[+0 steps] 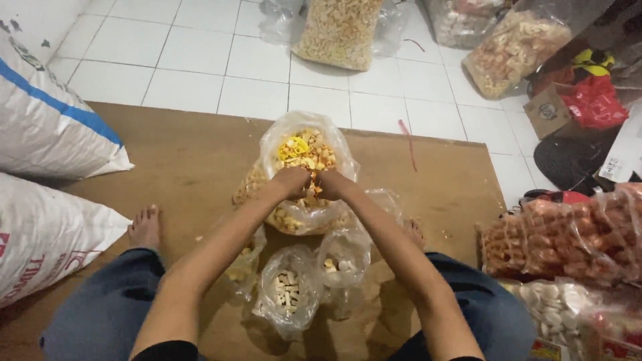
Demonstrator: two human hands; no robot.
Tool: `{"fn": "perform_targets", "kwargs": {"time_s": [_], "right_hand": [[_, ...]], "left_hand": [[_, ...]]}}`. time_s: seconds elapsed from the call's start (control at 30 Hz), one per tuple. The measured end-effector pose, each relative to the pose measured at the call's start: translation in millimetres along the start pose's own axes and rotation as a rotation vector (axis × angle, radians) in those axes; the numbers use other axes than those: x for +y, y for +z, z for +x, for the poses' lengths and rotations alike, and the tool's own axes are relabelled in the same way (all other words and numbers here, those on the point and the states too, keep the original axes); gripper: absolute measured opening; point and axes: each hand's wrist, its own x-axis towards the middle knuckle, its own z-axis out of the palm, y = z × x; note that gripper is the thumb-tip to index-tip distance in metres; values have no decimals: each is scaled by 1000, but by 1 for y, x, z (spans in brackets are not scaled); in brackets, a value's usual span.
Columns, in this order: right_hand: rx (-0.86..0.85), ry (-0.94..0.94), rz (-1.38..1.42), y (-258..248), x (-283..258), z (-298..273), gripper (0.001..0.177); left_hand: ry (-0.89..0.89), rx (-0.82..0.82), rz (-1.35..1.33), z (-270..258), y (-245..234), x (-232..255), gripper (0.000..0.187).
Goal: The person sits on the floor and sorts yellow and white snack pieces from a large plastic bag into smaller plastic bags using both hands. The person repeatedly scoops the snacks and distributes them into separate bags.
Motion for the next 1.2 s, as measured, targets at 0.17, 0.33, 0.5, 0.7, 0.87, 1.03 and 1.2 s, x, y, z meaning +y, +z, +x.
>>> {"fn": "perform_targets", "kwargs": {"time_s": [0.17, 0.33, 0.5, 0.7, 0.87, 1.03, 1.2], "right_hand": [[-75, 51, -2, 16, -3, 1, 52], [-108, 76, 41, 18, -8, -2, 55], [-80, 79, 46, 30, 16, 17, 54], [-60, 58, 80, 19, 8, 9, 52], [-42, 23, 99, 28, 20, 12, 50], [-56, 32, 111, 19, 16, 4, 51], [7, 65, 146, 6, 4, -17, 50]], "left_hand": [[-75, -69, -38, -4, 0, 20, 30], [-91, -57, -38, -18, -8, 40, 30], [-128, -34, -28, -20, -12, 50, 30], [-171, -5, -19, -20, -14, 57, 30], [-198, 21, -17, -26, -18, 66, 31], [-191, 43, -49, -61, -55, 86, 25], [-188, 63, -33, -65, -61, 89, 26]]}}
